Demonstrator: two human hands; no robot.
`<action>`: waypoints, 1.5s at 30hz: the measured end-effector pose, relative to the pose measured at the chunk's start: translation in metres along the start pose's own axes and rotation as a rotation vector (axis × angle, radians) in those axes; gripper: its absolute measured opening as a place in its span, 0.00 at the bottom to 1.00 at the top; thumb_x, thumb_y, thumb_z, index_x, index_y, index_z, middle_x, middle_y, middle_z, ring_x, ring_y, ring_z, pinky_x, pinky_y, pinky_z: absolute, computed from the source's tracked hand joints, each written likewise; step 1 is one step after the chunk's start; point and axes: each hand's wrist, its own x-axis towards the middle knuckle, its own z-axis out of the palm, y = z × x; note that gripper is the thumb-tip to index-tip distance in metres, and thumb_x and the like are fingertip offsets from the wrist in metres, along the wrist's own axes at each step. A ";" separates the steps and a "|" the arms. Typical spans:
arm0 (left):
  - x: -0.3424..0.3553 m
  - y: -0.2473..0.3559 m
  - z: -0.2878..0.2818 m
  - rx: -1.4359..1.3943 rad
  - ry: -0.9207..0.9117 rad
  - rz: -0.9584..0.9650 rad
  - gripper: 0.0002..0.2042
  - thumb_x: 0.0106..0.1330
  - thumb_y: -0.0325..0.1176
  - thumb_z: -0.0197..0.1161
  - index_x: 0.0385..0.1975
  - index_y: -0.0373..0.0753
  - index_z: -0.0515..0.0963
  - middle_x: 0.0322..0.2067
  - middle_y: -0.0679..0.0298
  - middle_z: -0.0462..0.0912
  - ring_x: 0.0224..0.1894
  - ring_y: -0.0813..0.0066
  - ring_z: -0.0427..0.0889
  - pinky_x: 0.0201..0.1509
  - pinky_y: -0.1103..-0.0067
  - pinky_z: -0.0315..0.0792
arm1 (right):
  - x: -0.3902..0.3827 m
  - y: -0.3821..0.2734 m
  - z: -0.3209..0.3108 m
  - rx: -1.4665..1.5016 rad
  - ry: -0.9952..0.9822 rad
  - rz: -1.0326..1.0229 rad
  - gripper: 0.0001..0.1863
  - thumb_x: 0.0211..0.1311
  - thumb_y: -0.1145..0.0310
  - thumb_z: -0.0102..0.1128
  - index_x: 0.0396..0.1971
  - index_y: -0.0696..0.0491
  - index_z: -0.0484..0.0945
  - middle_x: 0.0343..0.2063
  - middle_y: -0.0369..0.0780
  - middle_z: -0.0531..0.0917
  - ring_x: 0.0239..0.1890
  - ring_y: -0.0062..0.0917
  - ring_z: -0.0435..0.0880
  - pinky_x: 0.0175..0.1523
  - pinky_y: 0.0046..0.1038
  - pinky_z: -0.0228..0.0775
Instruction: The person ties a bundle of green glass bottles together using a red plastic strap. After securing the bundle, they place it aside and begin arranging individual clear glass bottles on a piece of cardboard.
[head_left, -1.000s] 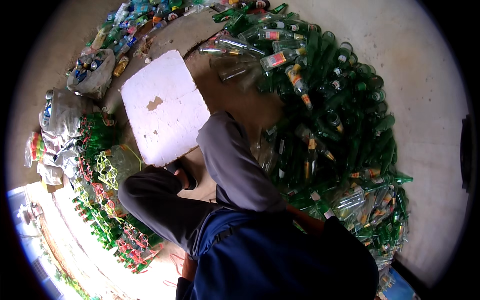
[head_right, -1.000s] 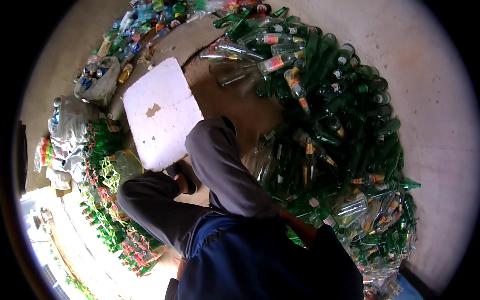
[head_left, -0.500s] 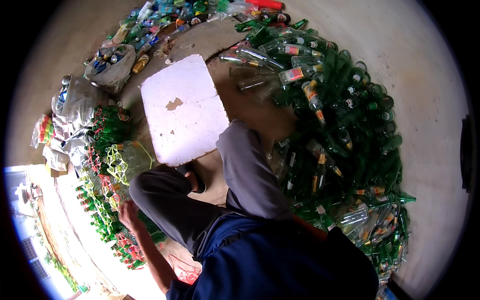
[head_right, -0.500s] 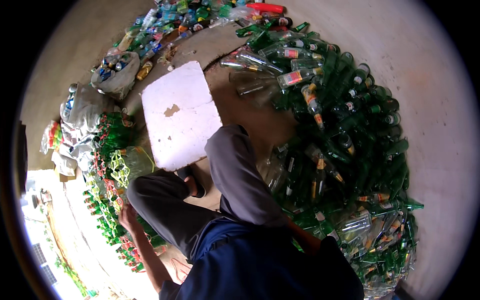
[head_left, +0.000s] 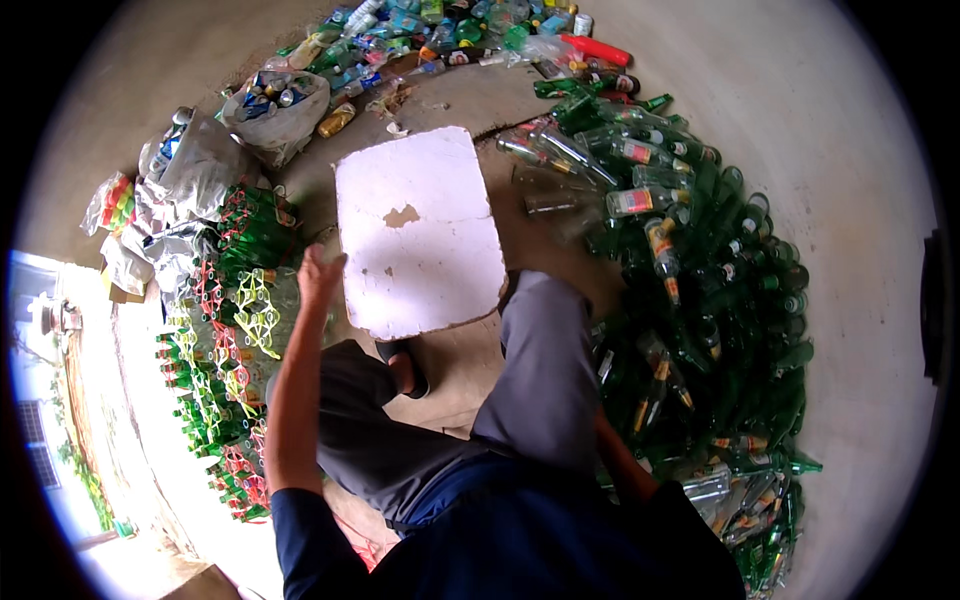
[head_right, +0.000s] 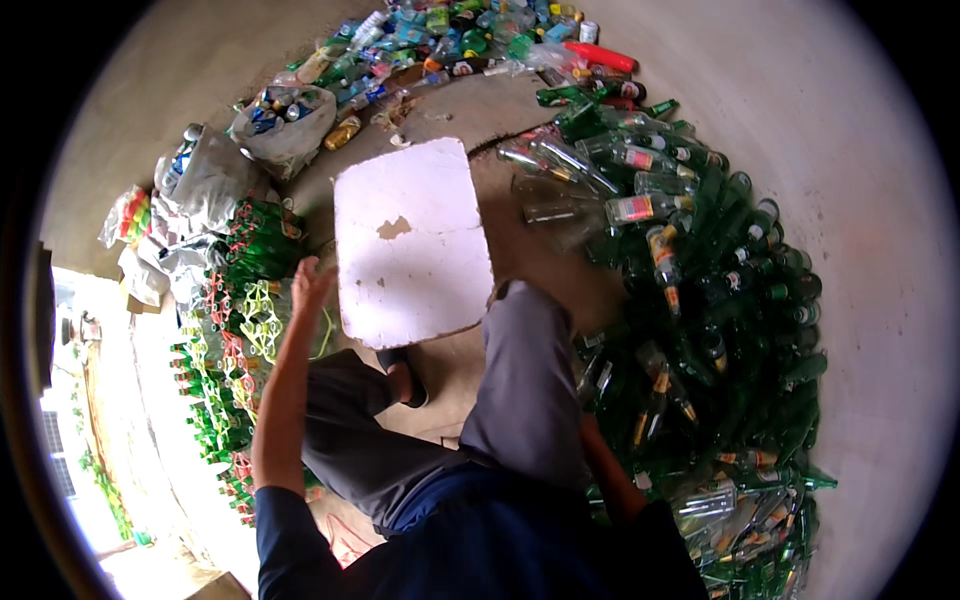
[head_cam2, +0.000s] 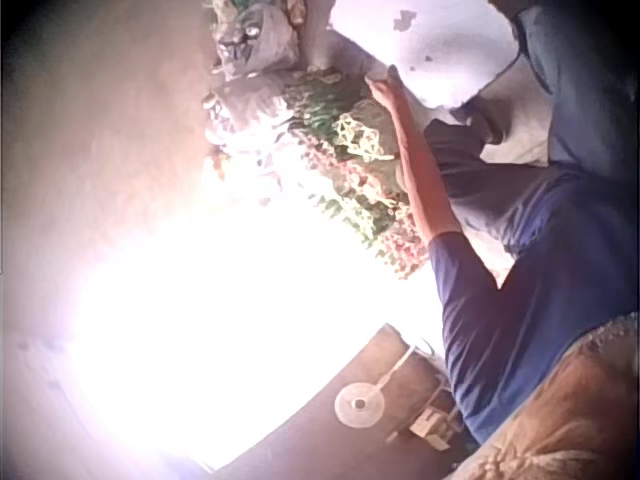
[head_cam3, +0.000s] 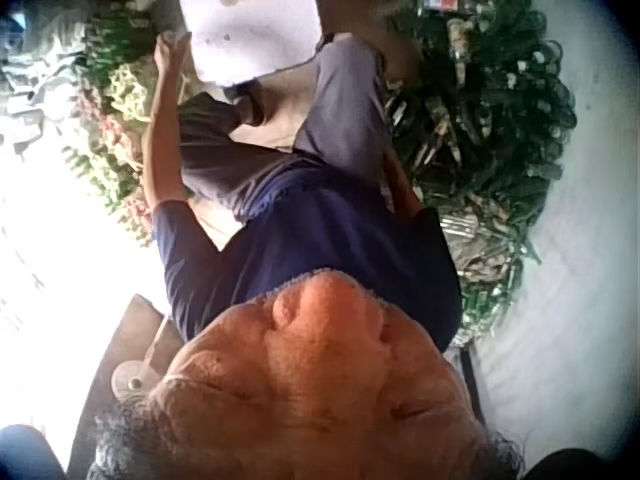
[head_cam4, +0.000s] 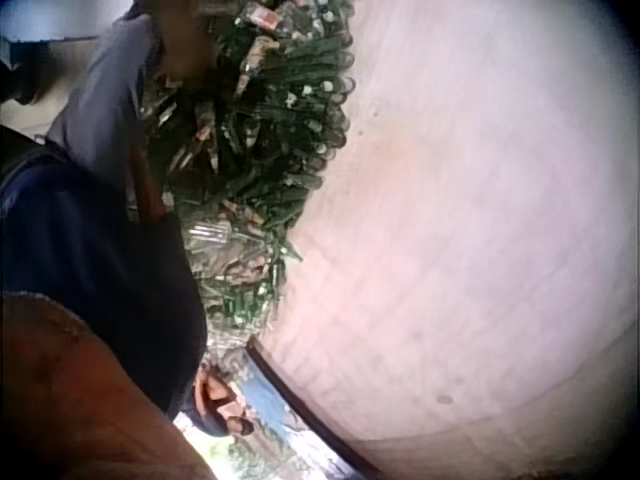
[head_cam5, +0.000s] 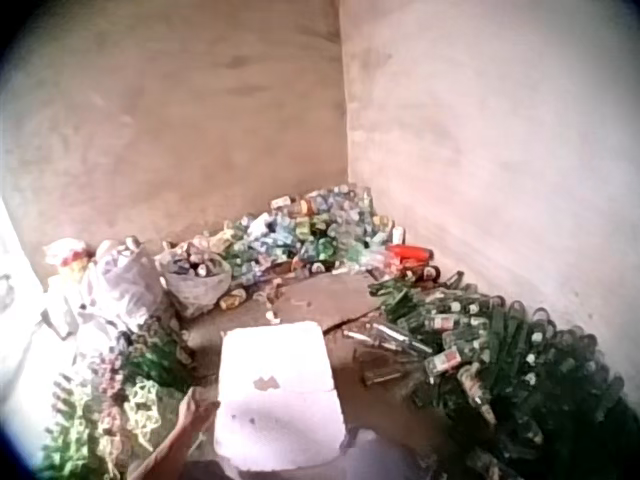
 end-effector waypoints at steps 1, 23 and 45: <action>-0.002 -0.007 0.024 0.027 -0.009 -0.130 0.41 0.56 0.49 0.75 0.66 0.30 0.70 0.59 0.40 0.80 0.62 0.44 0.80 0.67 0.62 0.72 | -0.002 0.004 -0.002 0.008 0.006 0.013 0.23 0.77 0.52 0.53 0.54 0.58 0.81 0.42 0.41 0.87 0.47 0.32 0.85 0.50 0.37 0.77; -0.019 -0.044 0.059 -0.853 -0.512 -0.797 0.20 0.66 0.45 0.69 0.45 0.32 0.83 0.39 0.54 0.87 0.35 0.62 0.87 0.39 0.65 0.83 | 0.055 -0.188 -0.115 0.664 0.027 -0.323 0.25 0.79 0.51 0.53 0.58 0.58 0.79 0.42 0.37 0.87 0.47 0.26 0.85 0.50 0.34 0.77; -0.062 0.017 0.072 -1.151 -0.716 -0.890 0.22 0.70 0.43 0.68 0.53 0.29 0.81 0.48 0.54 0.87 0.46 0.62 0.87 0.55 0.66 0.81 | 0.119 -0.308 -0.143 0.929 -0.274 -0.382 0.31 0.72 0.50 0.61 0.60 0.62 0.78 0.55 0.44 0.85 0.56 0.33 0.82 0.64 0.34 0.70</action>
